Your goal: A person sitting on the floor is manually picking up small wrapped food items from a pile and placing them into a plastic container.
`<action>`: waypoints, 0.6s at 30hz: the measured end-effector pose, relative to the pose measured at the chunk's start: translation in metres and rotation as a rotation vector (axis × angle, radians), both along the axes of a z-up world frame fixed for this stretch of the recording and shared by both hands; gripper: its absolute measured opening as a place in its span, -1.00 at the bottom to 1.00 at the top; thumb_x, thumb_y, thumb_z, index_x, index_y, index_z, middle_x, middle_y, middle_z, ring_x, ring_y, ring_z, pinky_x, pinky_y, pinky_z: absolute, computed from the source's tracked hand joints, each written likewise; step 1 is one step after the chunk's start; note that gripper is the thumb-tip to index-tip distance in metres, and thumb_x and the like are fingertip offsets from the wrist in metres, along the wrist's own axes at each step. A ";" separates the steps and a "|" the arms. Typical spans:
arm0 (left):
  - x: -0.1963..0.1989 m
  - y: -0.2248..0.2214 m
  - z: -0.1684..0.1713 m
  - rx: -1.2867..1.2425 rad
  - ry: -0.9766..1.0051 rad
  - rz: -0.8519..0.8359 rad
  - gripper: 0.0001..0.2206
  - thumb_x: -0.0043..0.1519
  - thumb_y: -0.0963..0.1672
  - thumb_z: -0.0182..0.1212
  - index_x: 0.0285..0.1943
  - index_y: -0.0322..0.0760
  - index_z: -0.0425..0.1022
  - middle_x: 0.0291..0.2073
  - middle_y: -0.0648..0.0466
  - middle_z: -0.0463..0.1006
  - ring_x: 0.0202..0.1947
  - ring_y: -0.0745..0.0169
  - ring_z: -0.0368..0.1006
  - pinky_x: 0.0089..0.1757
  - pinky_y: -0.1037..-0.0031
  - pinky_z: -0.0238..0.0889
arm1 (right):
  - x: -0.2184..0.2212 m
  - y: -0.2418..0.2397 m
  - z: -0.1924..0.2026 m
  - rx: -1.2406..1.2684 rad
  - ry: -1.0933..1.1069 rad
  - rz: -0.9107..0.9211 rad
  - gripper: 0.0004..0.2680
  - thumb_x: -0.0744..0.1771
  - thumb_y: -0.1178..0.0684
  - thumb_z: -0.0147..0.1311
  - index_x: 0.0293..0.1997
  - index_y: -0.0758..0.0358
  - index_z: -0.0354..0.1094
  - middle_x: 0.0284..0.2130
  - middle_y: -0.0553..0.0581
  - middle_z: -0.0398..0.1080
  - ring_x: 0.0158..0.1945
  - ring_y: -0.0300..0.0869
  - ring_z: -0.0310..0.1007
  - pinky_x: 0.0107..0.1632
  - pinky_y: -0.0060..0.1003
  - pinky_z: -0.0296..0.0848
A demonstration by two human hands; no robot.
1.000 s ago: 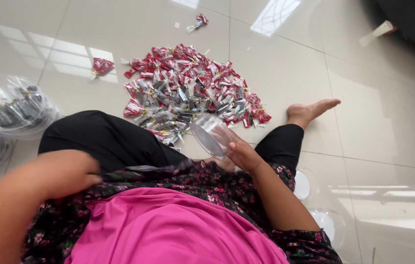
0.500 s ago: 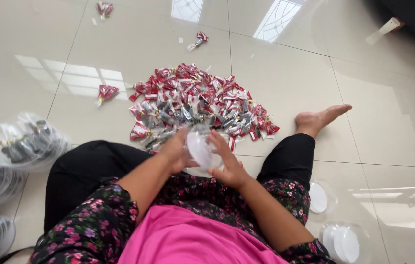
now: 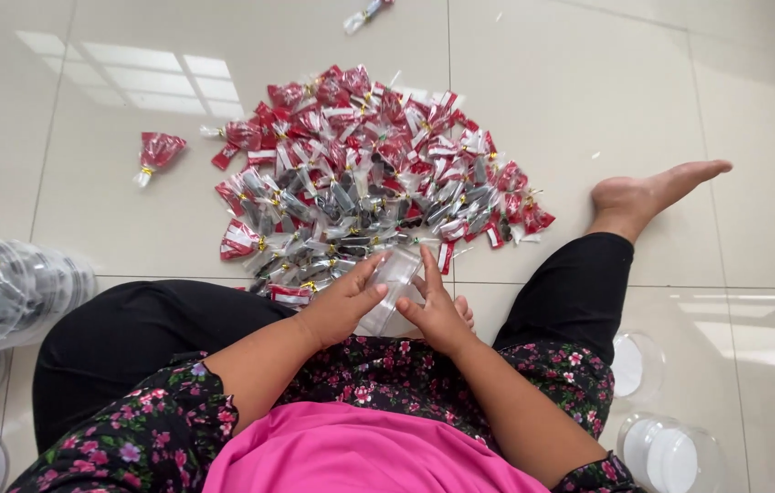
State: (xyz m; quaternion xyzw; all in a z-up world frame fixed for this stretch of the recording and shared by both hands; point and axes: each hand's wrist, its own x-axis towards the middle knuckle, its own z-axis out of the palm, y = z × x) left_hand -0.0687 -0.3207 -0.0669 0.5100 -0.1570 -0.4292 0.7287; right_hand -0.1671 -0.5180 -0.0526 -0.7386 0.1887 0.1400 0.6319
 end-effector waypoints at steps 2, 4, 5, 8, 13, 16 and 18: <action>0.002 -0.002 0.020 0.017 -0.095 -0.014 -0.42 0.38 -0.15 0.09 0.59 -0.23 0.01 0.35 -0.09 0.37 0.33 0.22 0.16 0.29 0.18 0.08 | 0.000 0.001 -0.008 0.125 0.024 -0.083 -0.07 0.24 -0.39 0.22 0.59 -0.10 -0.66 0.50 0.50 -0.66 0.50 0.49 -0.37 0.35 0.30 0.18; 0.005 -0.003 0.032 0.030 -0.196 -0.030 -0.41 0.37 -0.15 0.09 0.59 -0.28 -0.01 0.37 -0.17 0.33 0.40 0.10 0.10 0.33 0.08 -0.03 | 0.004 0.005 -0.002 0.245 0.041 -0.169 -0.05 0.22 -0.43 0.22 0.59 -0.17 -0.70 0.49 0.51 -0.71 0.49 0.54 -0.42 0.30 0.35 0.23; 0.006 -0.002 0.034 0.012 -0.255 -0.015 -0.42 0.37 -0.14 0.10 0.59 -0.25 0.03 0.39 -0.17 0.31 0.42 0.08 0.08 0.33 0.09 -0.05 | 0.007 0.008 0.006 0.335 0.038 -0.201 -0.04 0.21 -0.42 0.23 0.58 -0.18 -0.71 0.51 0.45 -0.67 0.51 0.49 -0.35 0.27 0.31 0.29; 0.005 -0.004 0.033 0.008 -0.354 -0.007 -0.43 0.35 -0.13 0.11 0.57 -0.26 0.08 0.43 -0.20 0.25 0.46 -0.04 0.03 0.34 0.07 -0.09 | 0.008 0.007 0.006 0.417 0.026 -0.217 -0.06 0.22 -0.42 0.21 0.58 -0.16 -0.71 0.53 0.37 -0.59 0.52 0.41 -0.26 0.26 0.25 0.33; 0.005 -0.003 0.015 0.024 -0.324 -0.024 -0.43 0.36 -0.14 0.08 0.58 -0.30 0.04 0.39 -0.24 0.29 0.41 -0.06 0.14 0.31 0.06 -0.02 | 0.006 -0.006 -0.015 0.177 -0.084 -0.043 0.02 0.19 -0.41 0.30 0.58 -0.06 -0.73 0.52 0.44 -0.57 0.49 0.46 -0.21 0.34 0.26 0.22; 0.005 -0.004 -0.001 -0.068 -0.085 -0.008 -0.44 0.39 -0.17 0.02 0.60 -0.19 -0.02 0.12 -0.05 0.54 -0.04 0.30 0.47 0.03 0.30 0.43 | 0.006 0.003 -0.002 -0.010 -0.213 0.011 0.05 0.18 -0.31 0.38 0.58 0.09 -0.73 0.48 0.58 -0.46 0.48 0.53 -0.27 0.41 0.35 0.02; 0.004 -0.006 -0.003 0.032 0.137 0.039 -0.46 0.39 -0.14 0.00 0.59 -0.14 0.01 0.17 -0.02 0.48 0.04 0.19 0.46 0.00 0.26 0.47 | 0.003 0.004 0.006 -0.319 -0.374 0.122 0.06 0.14 -0.28 0.46 0.59 0.25 -0.56 0.51 0.49 -0.34 0.48 0.51 -0.23 0.46 0.22 -0.06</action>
